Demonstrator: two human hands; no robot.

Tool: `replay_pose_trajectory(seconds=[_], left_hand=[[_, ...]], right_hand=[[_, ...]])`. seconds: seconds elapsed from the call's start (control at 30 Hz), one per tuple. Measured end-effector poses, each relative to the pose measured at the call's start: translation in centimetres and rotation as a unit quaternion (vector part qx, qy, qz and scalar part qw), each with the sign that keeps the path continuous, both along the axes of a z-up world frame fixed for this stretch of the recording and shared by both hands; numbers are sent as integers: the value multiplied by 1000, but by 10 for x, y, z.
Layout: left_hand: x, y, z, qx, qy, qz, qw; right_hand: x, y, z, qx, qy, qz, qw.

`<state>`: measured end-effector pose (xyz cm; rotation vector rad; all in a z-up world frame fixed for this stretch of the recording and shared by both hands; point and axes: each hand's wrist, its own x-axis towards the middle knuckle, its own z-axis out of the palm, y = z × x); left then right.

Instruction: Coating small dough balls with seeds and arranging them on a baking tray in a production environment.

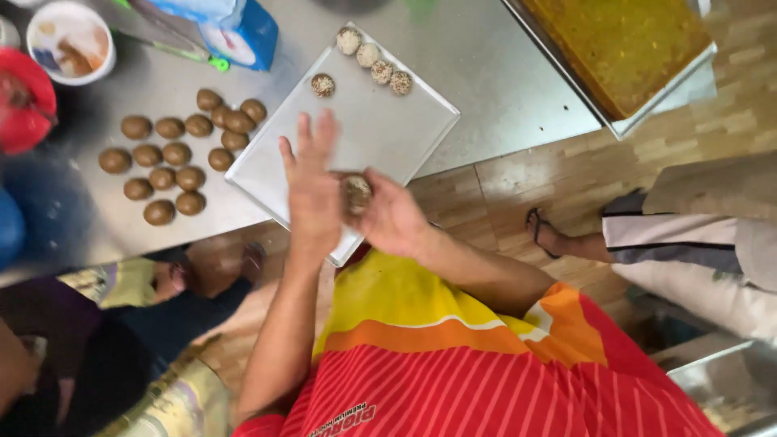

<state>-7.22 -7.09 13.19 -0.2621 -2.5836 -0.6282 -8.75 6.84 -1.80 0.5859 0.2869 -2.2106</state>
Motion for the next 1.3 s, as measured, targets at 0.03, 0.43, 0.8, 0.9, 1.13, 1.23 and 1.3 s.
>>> replay_pose_trajectory(seconds=[0.03, 0.43, 0.8, 0.9, 1.13, 1.23, 1.3], left_hand=[[1, -4, 8, 205, -31, 13, 978], [61, -11, -62, 538, -139, 211, 804], [65, 17, -68, 551, -134, 273, 777], [65, 24, -68, 542, -133, 297, 775], [57, 52, -76, 551, -128, 338, 752], [51, 62, -74, 545, -126, 357, 748], [46, 69, -71, 543, -125, 364, 746]], right_hand=[[-10, 5, 43, 3, 44, -5, 999], [-131, 92, -23, 525, 487, 103, 690], [-234, 123, -59, 662, 590, 321, 330], [-228, 119, -38, 651, 579, 332, 362], [-224, 109, -71, 683, 586, 244, 362], [-231, 115, -74, 665, 592, 190, 414], [-240, 121, -76, 650, 595, 172, 441]])
